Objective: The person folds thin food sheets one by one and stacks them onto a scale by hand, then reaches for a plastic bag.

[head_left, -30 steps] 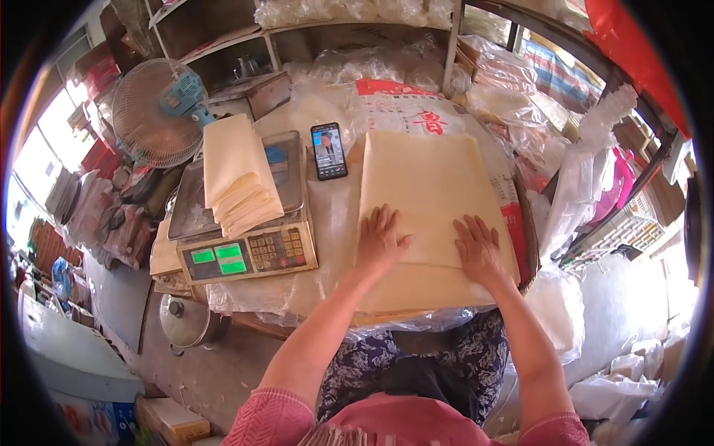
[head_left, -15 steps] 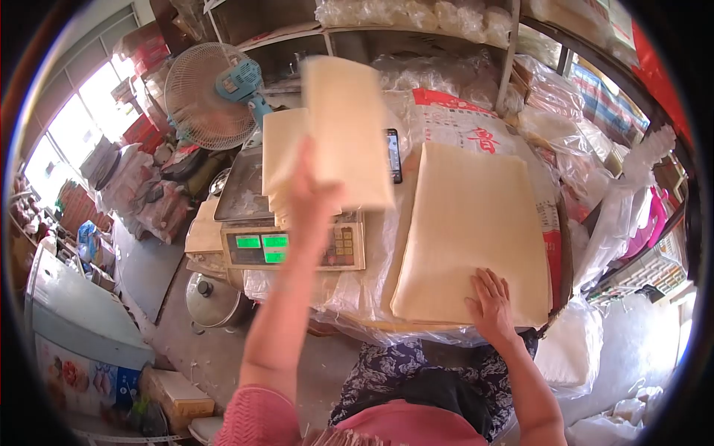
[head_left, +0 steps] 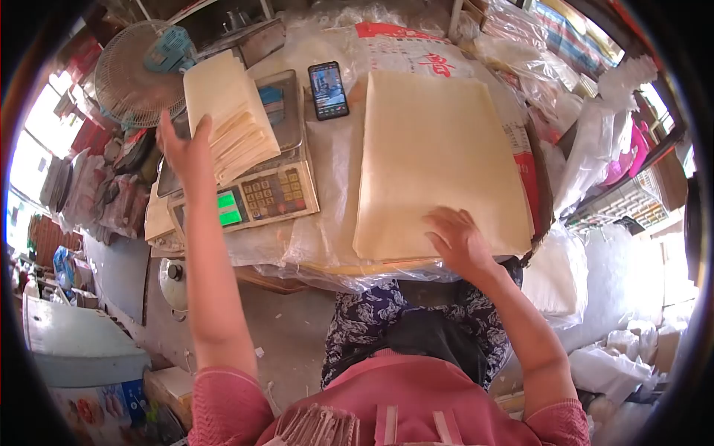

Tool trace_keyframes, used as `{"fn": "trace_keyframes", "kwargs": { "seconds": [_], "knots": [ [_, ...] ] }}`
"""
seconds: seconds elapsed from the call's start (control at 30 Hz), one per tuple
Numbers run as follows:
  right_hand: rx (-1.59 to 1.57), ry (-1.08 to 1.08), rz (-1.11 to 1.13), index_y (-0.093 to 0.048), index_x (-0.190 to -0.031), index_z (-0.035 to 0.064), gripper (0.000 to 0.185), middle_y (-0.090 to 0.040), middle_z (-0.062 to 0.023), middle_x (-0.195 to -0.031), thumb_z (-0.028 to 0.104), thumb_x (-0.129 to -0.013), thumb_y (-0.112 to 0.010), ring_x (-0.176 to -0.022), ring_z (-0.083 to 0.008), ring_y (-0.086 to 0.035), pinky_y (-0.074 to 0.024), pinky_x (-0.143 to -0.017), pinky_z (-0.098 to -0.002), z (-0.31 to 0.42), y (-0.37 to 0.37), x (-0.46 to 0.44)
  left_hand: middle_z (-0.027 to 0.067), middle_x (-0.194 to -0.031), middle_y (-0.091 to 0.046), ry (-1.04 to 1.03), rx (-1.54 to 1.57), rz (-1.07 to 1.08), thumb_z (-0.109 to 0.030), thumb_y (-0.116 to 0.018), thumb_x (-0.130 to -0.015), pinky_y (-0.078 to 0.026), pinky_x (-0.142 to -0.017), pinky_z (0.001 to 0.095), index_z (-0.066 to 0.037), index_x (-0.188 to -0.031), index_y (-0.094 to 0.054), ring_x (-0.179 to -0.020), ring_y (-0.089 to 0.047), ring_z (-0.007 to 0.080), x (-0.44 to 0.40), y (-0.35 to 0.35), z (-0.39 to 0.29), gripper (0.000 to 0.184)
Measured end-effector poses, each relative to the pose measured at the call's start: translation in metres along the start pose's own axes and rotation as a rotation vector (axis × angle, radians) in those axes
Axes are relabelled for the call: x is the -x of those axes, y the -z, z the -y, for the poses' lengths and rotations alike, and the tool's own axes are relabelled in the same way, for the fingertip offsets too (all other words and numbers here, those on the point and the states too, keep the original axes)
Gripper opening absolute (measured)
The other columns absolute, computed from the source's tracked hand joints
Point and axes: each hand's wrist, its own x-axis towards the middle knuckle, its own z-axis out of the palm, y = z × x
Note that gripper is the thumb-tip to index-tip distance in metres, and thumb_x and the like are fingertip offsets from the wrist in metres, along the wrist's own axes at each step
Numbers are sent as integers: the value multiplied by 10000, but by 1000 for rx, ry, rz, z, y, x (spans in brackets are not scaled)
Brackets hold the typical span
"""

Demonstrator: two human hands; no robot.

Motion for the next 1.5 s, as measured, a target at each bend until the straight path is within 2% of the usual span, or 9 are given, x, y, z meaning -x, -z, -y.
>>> {"fn": "trace_keyframes", "kwargs": {
  "seconds": [0.17,0.7,0.8,0.93,1.03,1.13,1.23,1.37,1.5],
  "knots": [
    [41,278,69,-630,-898,114,60,-607,-64,-884,127,-840,-621,-932,-235,-598,-349,-1024,-562,32,-14,-19,143,-1455,-372,-351,-10,40,-172,-656,-880,-282,-1109,390,-31,-1415,-391,-1332,-370,270,113,-25,-35,613],
    [448,410,292,-684,-739,66,111,-634,-99,-787,130,-757,-595,-864,-266,-635,-387,-1003,-581,64,-23,-35,190,-1403,-421,-99,8,389,-60,-597,-848,-303,-1094,424,-7,-1361,-426,-1323,-371,352,223,-35,-30,543],
    [331,322,255,-673,-732,52,97,-652,-79,-771,127,-751,-615,-800,-270,-649,-483,-887,-486,52,-29,-42,189,-1355,-464,-136,22,390,-30,-597,-831,-331,-1072,420,-1,-1329,-458,-1278,-416,353,230,-37,-34,518],
    [-446,-565,-211,-691,-829,29,92,-664,-30,-712,93,-839,-626,-645,-68,-551,-473,-590,-267,-6,14,-58,187,-1193,-573,-137,142,676,-12,-603,-810,-409,-994,429,8,-1243,-527,-1140,-532,356,236,-43,-33,440],
    [-686,-483,-96,-654,-1058,-16,259,-700,-96,-955,162,-869,-660,-925,-137,-639,-494,-809,-307,-21,16,-39,170,-1073,-622,-254,109,848,-21,-620,-798,-443,-948,459,16,-1173,-559,-1056,-581,367,238,-60,-40,382],
    [-57,29,11,-548,-1264,17,407,-639,-159,-1171,194,-906,-625,-1166,-250,-578,-414,-989,-412,12,9,-22,216,-1144,-567,-332,17,890,-44,-646,-777,-419,-975,459,29,-1157,-546,-1132,-502,405,241,-93,-41,400],
    [27,-14,126,-467,-1363,68,484,-576,-197,-1261,173,-907,-592,-1259,-330,-485,-341,-1056,-483,6,0,-19,253,-1244,-494,-218,-8,775,-80,-667,-775,-388,-1013,468,36,-1163,-520,-1221,-422,439,255,-120,-47,431],
    [-183,-557,209,-574,-1262,70,384,-599,-202,-1207,100,-881,-537,-1203,-311,-527,-370,-1023,-496,2,19,-46,277,-1380,-384,-219,-84,679,-183,-668,-817,-324,-1076,503,32,-1260,-474,-1322,-309,475,267,-130,-47,529],
    [331,-423,-61,-637,-1151,66,332,-649,-182,-1059,262,-907,-526,-1013,-305,-610,-434,-921,-456,-122,90,-106,284,-1452,-315,-301,-278,793,-352,-566,-894,-230,-1127,528,14,-1381,-392,-1368,-229,492,264,-129,-50,634]
  ]
}}
